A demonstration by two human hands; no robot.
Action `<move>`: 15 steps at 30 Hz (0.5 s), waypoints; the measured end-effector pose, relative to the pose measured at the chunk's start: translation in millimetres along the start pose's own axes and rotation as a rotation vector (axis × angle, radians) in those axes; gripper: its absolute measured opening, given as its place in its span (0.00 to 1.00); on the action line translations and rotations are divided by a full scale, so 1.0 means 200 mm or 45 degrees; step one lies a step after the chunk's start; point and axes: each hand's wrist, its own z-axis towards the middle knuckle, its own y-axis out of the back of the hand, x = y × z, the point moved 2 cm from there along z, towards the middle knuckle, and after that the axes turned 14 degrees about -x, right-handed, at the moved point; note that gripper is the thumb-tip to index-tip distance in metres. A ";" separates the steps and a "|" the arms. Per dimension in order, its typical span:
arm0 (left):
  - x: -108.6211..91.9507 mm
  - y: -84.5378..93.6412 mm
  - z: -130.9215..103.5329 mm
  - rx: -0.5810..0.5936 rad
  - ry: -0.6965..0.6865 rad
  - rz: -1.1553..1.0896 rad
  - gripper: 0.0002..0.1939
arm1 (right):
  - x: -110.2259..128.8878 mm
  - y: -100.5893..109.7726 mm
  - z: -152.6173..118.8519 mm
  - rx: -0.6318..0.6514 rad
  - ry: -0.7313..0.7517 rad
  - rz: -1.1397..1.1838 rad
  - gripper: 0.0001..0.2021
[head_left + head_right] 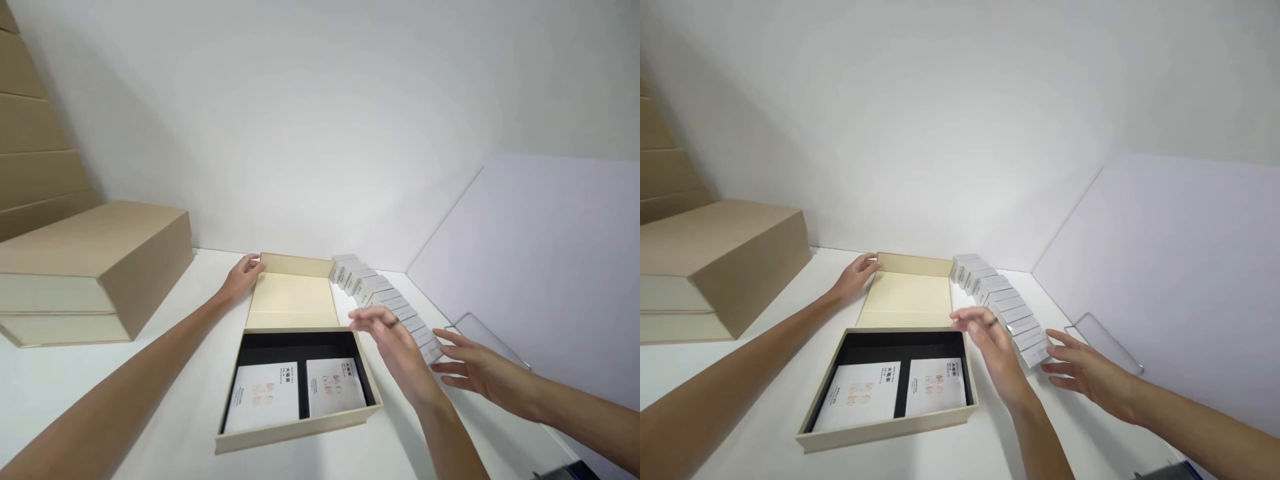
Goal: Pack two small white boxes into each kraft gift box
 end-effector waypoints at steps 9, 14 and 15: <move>0.06 0.03 0.03 0.208 -0.061 -0.154 0.16 | -0.24 0.30 -0.30 -0.776 0.231 -1.052 0.26; 0.09 0.03 0.03 0.151 0.004 -0.133 0.17 | -0.32 0.41 -0.22 -0.874 -0.089 -1.087 0.49; 0.09 0.03 0.02 0.113 0.009 -0.109 0.17 | -0.34 0.43 -0.21 -0.860 -0.120 -1.030 0.51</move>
